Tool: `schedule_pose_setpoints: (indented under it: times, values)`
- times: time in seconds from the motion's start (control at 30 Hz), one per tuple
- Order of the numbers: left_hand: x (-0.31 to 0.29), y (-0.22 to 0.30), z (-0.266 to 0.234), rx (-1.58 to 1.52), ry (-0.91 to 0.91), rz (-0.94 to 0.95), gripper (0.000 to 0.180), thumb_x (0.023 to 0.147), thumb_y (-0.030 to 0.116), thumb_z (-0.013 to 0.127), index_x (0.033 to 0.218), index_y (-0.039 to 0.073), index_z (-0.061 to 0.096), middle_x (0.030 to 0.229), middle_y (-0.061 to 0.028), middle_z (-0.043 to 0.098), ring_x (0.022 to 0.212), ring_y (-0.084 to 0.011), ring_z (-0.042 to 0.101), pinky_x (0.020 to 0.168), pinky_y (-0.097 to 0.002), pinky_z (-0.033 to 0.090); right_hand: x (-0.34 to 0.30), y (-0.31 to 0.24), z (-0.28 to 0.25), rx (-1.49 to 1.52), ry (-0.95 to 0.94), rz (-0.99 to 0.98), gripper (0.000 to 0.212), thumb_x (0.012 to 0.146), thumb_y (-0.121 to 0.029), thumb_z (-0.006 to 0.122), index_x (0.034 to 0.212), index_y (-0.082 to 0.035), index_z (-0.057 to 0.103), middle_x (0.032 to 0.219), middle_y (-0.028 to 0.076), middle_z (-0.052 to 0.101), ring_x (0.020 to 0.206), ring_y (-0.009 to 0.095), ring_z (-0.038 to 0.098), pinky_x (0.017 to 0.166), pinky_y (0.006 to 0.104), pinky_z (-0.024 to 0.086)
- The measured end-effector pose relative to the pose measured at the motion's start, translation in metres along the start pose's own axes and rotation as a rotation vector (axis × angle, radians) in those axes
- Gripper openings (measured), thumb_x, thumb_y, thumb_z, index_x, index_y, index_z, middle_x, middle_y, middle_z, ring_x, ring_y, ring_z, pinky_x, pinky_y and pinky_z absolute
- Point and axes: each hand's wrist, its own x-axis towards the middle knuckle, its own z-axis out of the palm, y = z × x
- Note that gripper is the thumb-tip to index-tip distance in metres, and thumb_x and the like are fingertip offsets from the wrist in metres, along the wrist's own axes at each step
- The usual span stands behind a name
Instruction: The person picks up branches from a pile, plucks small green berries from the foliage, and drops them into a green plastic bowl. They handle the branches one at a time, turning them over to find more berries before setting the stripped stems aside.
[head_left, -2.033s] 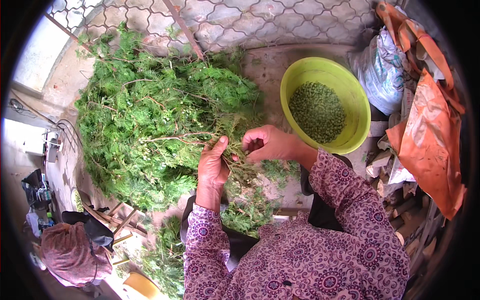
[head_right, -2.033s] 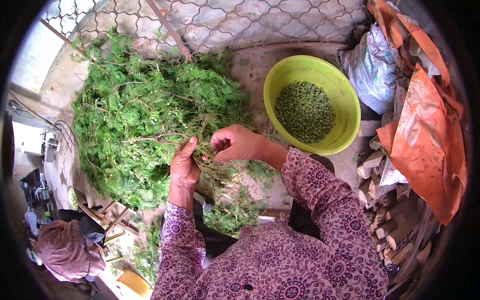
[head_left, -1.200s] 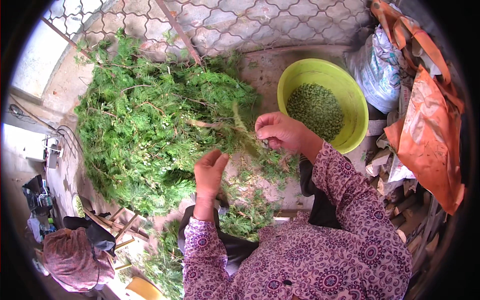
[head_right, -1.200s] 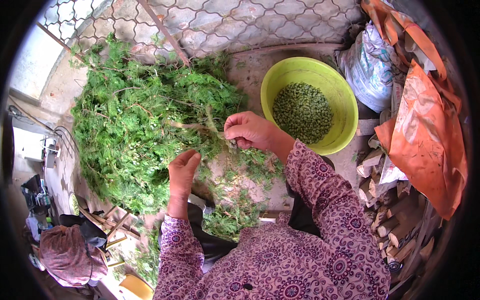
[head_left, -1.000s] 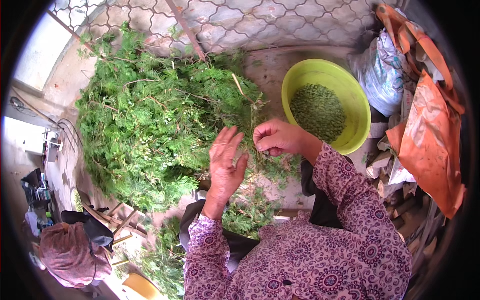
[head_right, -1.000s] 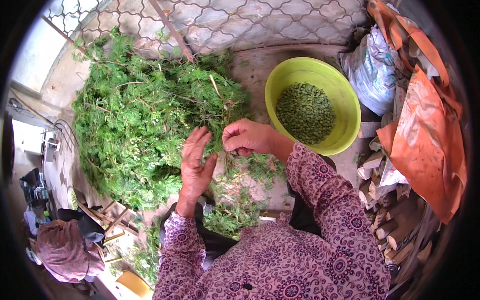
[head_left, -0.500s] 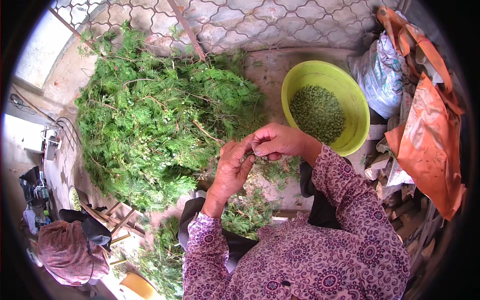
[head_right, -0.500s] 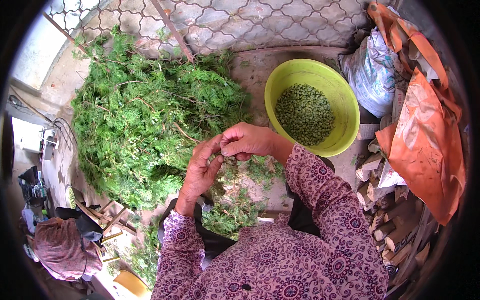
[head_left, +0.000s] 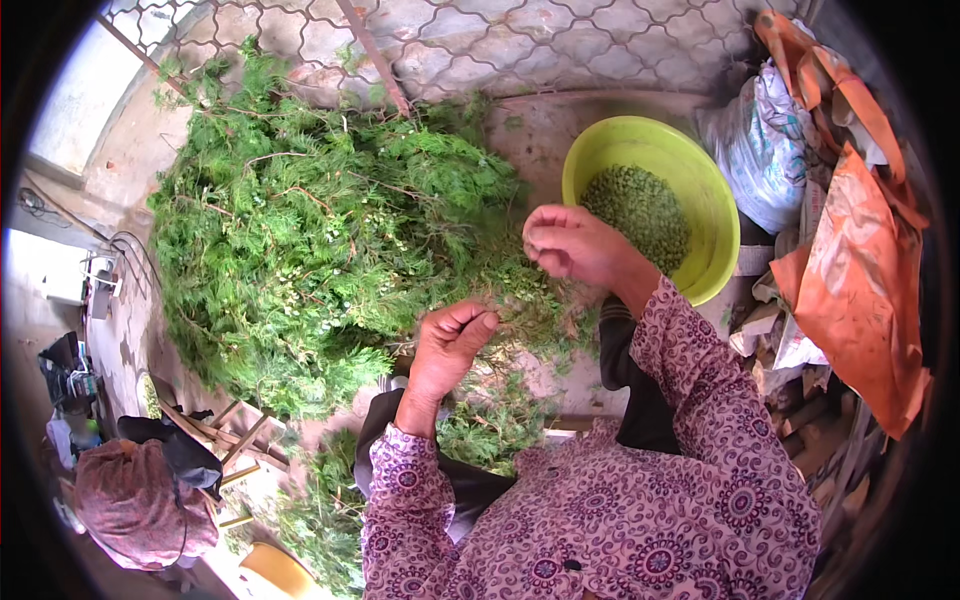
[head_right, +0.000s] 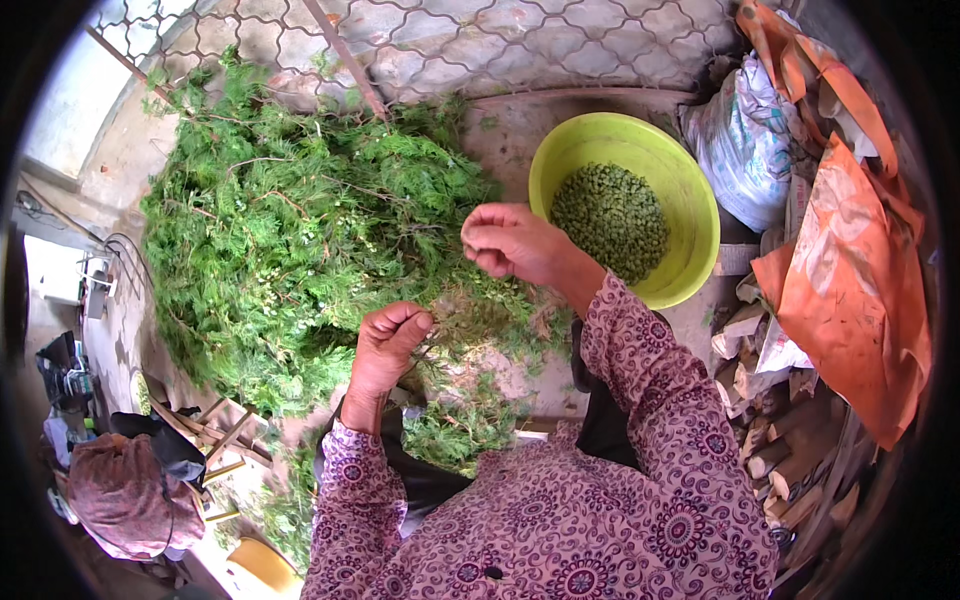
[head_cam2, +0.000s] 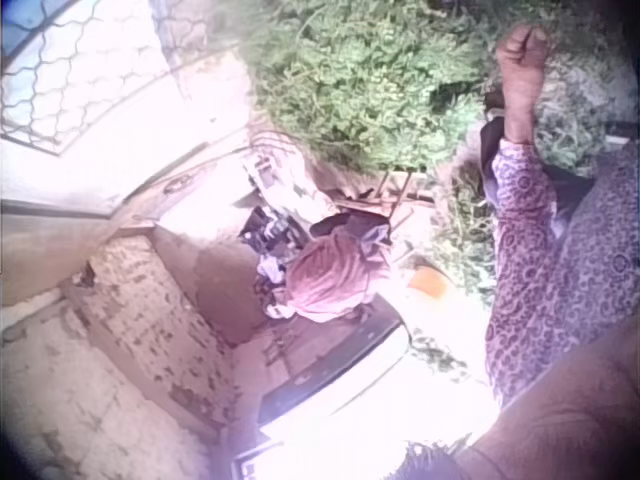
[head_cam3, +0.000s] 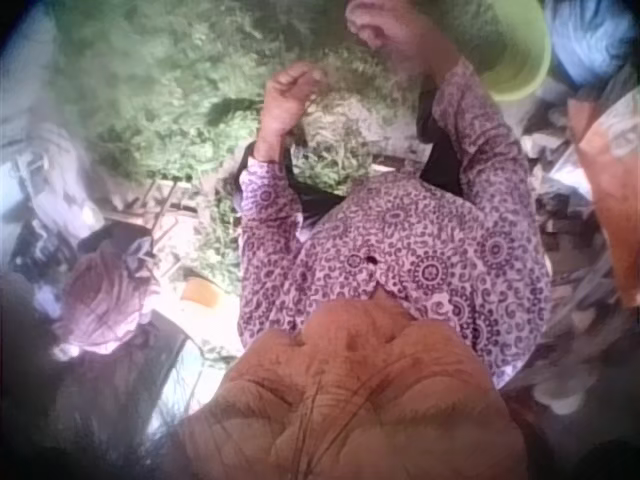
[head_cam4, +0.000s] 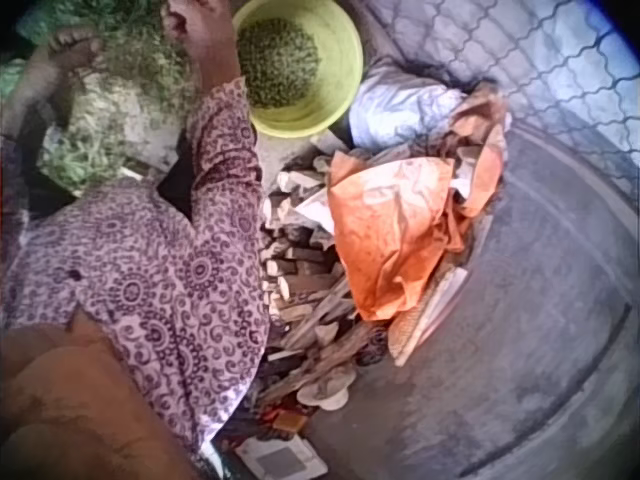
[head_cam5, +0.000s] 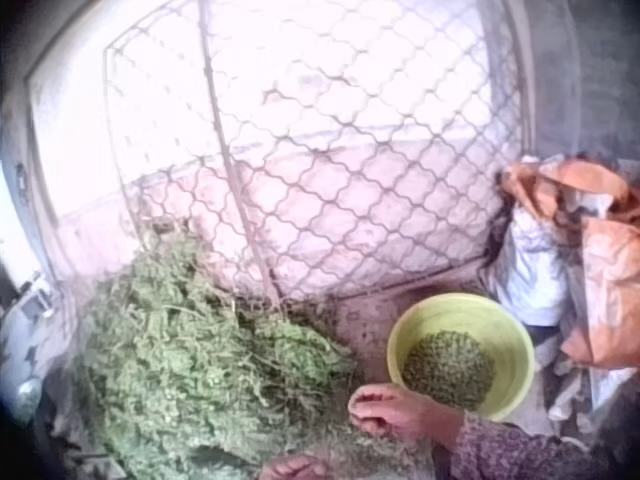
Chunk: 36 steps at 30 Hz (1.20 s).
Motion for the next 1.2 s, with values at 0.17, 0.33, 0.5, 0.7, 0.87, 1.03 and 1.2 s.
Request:
schedule_pose_setpoints:
  times: [0.17, 0.33, 0.5, 0.7, 0.87, 1.03, 1.2]
  values:
    - [0.001, 0.01, 0.001, -0.101, 0.001, -0.063, 0.005, 0.082, 0.004, 0.056, 0.079, 0.002, 0.06, 0.071, 0.006, 0.053, 0.064, -0.0017, 0.044, 0.057, -0.0173, 0.037, -0.004, 0.012, 0.013, -0.013, -0.079, 0.218, 0.014, 0.085, -0.015, 0.047, 0.092, -0.004, 0.052, 0.076, 0.002, 0.052, 0.056, 0.006, 0.046, 0.046, 0.0187, 0.036]
    - [0.005, 0.004, 0.0, -0.022, -0.03, -0.009, 0.004, 0.082, 0.004, 0.056, 0.08, 0.001, 0.06, 0.071, 0.0044, 0.054, 0.065, -0.0025, 0.045, 0.058, -0.0178, 0.037, -0.011, 0.004, 0.028, -0.24, -0.145, 0.224, 0.026, 0.086, -0.028, 0.049, 0.097, -0.005, 0.053, 0.076, 0.0, 0.051, 0.056, 0.005, 0.046, 0.048, 0.0186, 0.037]
    - [0.008, 0.004, 0.004, 0.013, -0.054, -0.028, 0.004, 0.081, 0.002, 0.056, 0.08, 0.001, 0.059, 0.07, 0.0041, 0.054, 0.064, -0.0027, 0.044, 0.057, -0.0182, 0.037, -0.008, 0.009, 0.028, -0.31, -0.24, 0.191, 0.027, 0.083, -0.028, 0.054, 0.095, -0.004, 0.055, 0.072, -0.002, 0.052, 0.055, 0.005, 0.046, 0.048, 0.0185, 0.038]
    - [0.01, 0.003, 0.012, 0.045, -0.032, -0.064, 0.005, 0.08, 0.001, 0.056, 0.078, 0.001, 0.06, 0.069, 0.0044, 0.053, 0.064, -0.0023, 0.043, 0.056, -0.0184, 0.035, -0.006, 0.018, 0.022, -0.315, -0.162, 0.119, 0.021, 0.08, -0.022, 0.058, 0.09, -0.004, 0.056, 0.065, -0.001, 0.052, 0.053, 0.005, 0.046, 0.047, 0.0191, 0.037]
    - [0.006, 0.003, 0.011, -0.005, -0.02, -0.057, 0.006, 0.08, 0.0, 0.055, 0.076, 0.001, 0.06, 0.067, 0.005, 0.052, 0.063, -0.002, 0.043, 0.055, -0.0183, 0.035, 0.001, 0.013, 0.014, -0.394, 0.113, 0.095, 0.016, 0.08, -0.016, 0.059, 0.089, -0.004, 0.055, 0.068, 0.001, 0.053, 0.052, 0.005, 0.046, 0.045, 0.0197, 0.036]
    - [0.013, -0.002, 0.006, -0.335, 0.127, -0.036, 0.009, 0.084, 0.009, 0.054, 0.08, 0.002, 0.057, 0.063, 0.0025, 0.05, 0.054, -0.0043, 0.04, 0.051, -0.019, 0.033, -0.004, 0.012, 0.0, 0.166, 0.017, 0.095, 0.013, 0.078, -0.006, 0.055, 0.09, -0.002, 0.052, 0.073, 0.003, 0.052, 0.053, 0.008, 0.046, 0.045, 0.0199, 0.035]
    - [0.017, -0.005, 0.006, -0.372, 0.183, -0.03, 0.011, 0.086, 0.011, 0.052, 0.081, 0.002, 0.056, 0.06, 0.0017, 0.049, 0.051, -0.0057, 0.04, 0.05, -0.0198, 0.032, -0.01, 0.01, 0.02, 0.052, -0.03, 0.222, 0.025, 0.076, -0.003, 0.055, 0.1, -0.001, 0.05, 0.073, 0.004, 0.052, 0.059, 0.008, 0.048, 0.047, 0.0202, 0.036]
